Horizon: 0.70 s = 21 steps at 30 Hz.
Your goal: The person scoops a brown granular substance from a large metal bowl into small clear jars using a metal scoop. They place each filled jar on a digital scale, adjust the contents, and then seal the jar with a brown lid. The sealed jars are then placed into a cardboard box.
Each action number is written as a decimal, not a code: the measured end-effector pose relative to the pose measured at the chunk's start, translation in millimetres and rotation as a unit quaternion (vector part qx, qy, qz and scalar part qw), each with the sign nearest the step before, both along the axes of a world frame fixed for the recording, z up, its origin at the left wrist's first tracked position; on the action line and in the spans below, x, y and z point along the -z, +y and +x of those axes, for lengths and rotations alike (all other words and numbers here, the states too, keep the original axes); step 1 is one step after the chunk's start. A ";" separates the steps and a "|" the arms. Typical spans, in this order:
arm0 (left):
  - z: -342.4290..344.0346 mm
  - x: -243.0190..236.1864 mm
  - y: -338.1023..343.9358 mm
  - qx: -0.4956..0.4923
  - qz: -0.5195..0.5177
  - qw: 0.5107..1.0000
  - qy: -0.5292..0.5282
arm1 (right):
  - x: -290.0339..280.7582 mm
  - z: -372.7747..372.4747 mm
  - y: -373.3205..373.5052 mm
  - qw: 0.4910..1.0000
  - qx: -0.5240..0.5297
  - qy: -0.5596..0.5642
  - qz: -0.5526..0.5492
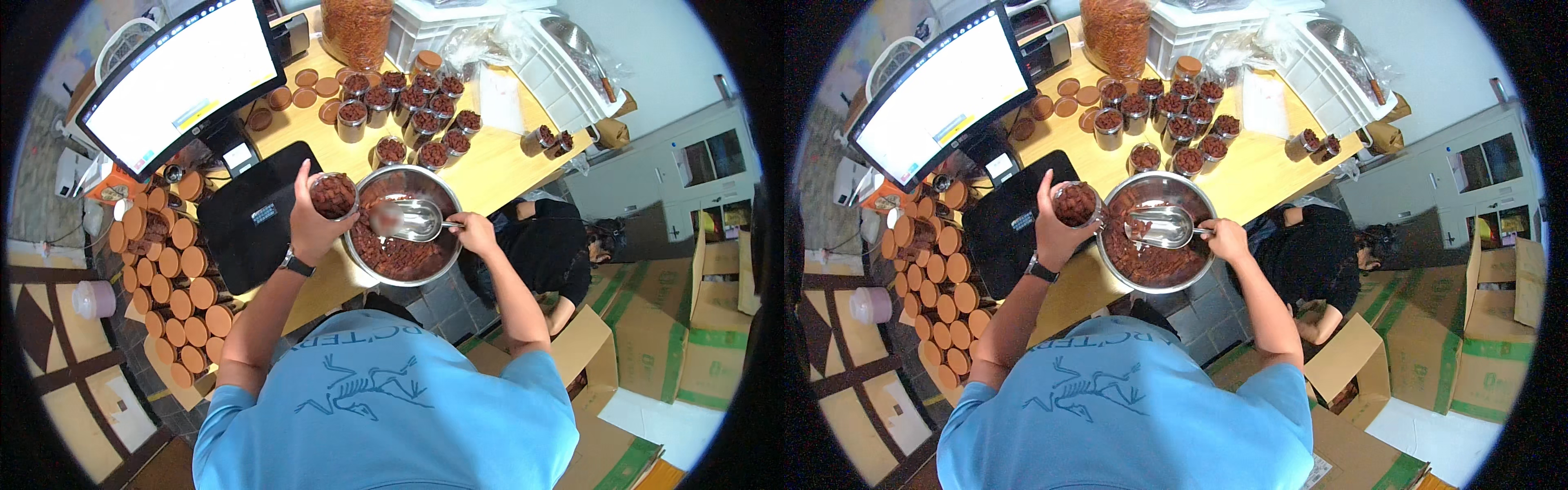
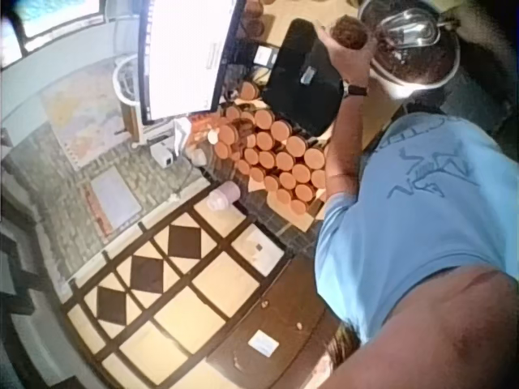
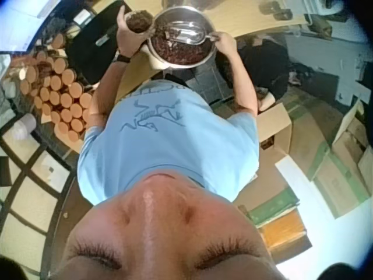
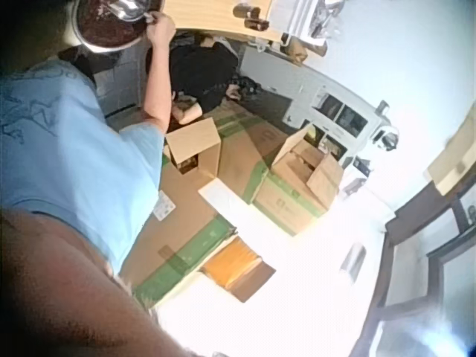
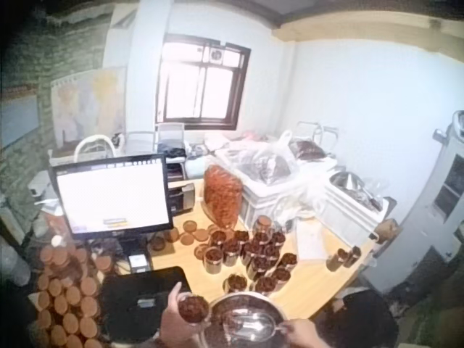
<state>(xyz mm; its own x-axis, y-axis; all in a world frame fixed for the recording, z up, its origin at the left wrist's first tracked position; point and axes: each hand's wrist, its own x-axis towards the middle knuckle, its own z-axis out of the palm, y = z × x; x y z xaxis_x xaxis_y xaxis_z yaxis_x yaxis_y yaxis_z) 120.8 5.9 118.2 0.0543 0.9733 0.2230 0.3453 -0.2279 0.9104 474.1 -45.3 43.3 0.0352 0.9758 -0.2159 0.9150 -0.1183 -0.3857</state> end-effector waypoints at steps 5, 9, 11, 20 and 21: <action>30.3 40.6 11.3 0.030 0.009 0.999 -0.014 | -108.0 15.9 -5.0 0.995 -0.003 -0.086 0.047; 56.9 71.1 10.2 0.056 0.009 0.998 0.018 | -176.2 11.5 -2.9 0.987 -0.022 -0.146 0.056; 71.0 75.8 7.8 0.088 -0.001 0.996 0.022 | -191.8 4.4 -1.3 0.986 -0.023 -0.157 0.051; 110.6 98.3 -0.8 0.160 -0.043 0.985 0.054 | -170.9 -8.2 -0.9 0.941 -0.123 -0.272 0.162; 111.6 100.5 -1.1 0.160 -0.042 0.984 0.058 | -170.5 -9.2 -1.3 0.934 -0.130 -0.283 0.176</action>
<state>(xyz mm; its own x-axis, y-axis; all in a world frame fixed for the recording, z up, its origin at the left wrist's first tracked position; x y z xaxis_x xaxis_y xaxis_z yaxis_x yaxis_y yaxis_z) 232.4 4.8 17.7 0.3823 0.9165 0.1178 0.3697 -0.2685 0.8895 464.9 -46.6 213.8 -0.2024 0.9740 0.1017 0.9640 0.1799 0.1959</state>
